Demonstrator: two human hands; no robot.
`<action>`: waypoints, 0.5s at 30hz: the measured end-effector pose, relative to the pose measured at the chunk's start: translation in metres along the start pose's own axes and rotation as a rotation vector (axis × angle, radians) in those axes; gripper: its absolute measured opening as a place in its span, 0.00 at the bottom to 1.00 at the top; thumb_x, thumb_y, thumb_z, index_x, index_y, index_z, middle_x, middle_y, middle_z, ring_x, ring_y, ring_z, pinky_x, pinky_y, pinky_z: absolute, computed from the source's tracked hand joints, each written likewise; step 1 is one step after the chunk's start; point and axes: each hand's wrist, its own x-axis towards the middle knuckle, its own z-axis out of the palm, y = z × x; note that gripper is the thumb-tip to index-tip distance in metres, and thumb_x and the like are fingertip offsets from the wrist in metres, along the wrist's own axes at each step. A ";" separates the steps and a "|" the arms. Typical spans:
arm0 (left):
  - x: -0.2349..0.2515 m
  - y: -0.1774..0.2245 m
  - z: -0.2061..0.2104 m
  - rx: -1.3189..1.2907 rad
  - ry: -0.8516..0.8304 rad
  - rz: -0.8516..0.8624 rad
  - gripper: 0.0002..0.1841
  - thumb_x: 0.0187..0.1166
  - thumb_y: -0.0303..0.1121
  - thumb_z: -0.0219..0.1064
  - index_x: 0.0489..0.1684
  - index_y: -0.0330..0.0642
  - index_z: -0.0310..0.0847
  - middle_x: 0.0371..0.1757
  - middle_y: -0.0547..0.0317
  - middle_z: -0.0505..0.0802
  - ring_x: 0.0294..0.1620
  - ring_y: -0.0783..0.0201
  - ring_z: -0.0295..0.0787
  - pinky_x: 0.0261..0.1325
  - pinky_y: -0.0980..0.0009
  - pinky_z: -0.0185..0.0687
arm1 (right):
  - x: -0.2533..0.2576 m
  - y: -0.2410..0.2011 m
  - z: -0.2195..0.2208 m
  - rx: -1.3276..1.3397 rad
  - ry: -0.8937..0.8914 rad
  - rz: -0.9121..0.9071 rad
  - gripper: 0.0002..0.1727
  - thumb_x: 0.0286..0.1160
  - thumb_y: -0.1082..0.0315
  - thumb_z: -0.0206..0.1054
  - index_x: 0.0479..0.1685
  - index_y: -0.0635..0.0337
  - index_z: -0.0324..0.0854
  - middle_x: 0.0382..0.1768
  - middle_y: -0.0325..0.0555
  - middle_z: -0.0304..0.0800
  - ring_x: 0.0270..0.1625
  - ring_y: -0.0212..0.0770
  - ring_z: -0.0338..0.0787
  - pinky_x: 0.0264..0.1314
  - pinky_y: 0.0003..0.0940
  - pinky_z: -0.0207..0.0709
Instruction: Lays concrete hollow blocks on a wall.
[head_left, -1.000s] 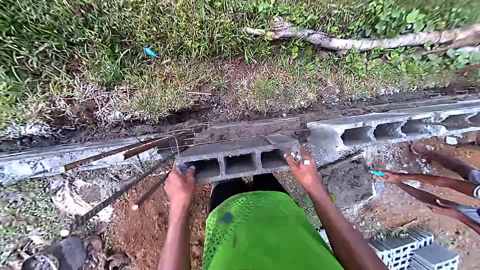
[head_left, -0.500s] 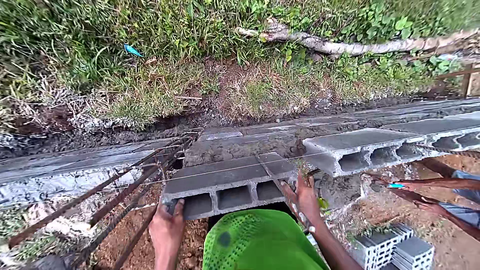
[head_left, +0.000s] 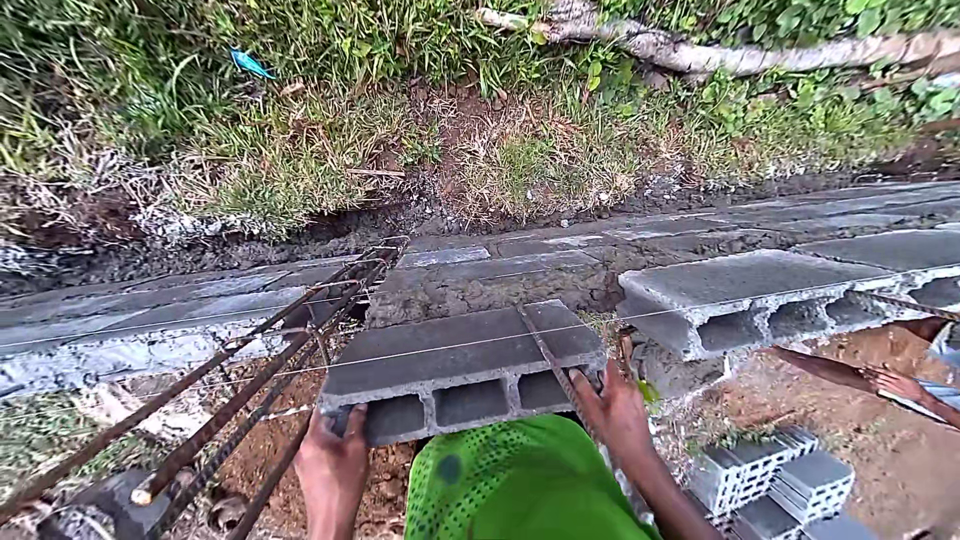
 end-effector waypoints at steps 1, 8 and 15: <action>0.000 0.000 0.000 -0.001 -0.002 0.001 0.18 0.81 0.36 0.68 0.61 0.32 0.83 0.47 0.37 0.93 0.51 0.41 0.92 0.56 0.32 0.80 | 0.000 0.001 0.001 -0.004 0.008 -0.010 0.32 0.80 0.51 0.67 0.65 0.75 0.80 0.32 0.60 0.92 0.36 0.58 0.94 0.43 0.59 0.85; 0.000 0.005 -0.002 0.013 -0.012 -0.006 0.18 0.82 0.36 0.69 0.59 0.29 0.84 0.50 0.34 0.93 0.55 0.39 0.91 0.61 0.32 0.78 | 0.001 0.000 -0.003 -0.024 -0.022 0.003 0.32 0.81 0.48 0.64 0.62 0.76 0.81 0.27 0.58 0.89 0.32 0.57 0.92 0.40 0.58 0.84; -0.001 0.007 -0.003 0.005 -0.023 -0.002 0.18 0.82 0.36 0.69 0.59 0.28 0.84 0.52 0.33 0.92 0.57 0.39 0.90 0.64 0.33 0.77 | 0.001 0.002 -0.001 -0.027 -0.028 0.015 0.31 0.82 0.48 0.63 0.58 0.75 0.81 0.25 0.54 0.86 0.30 0.55 0.90 0.39 0.55 0.83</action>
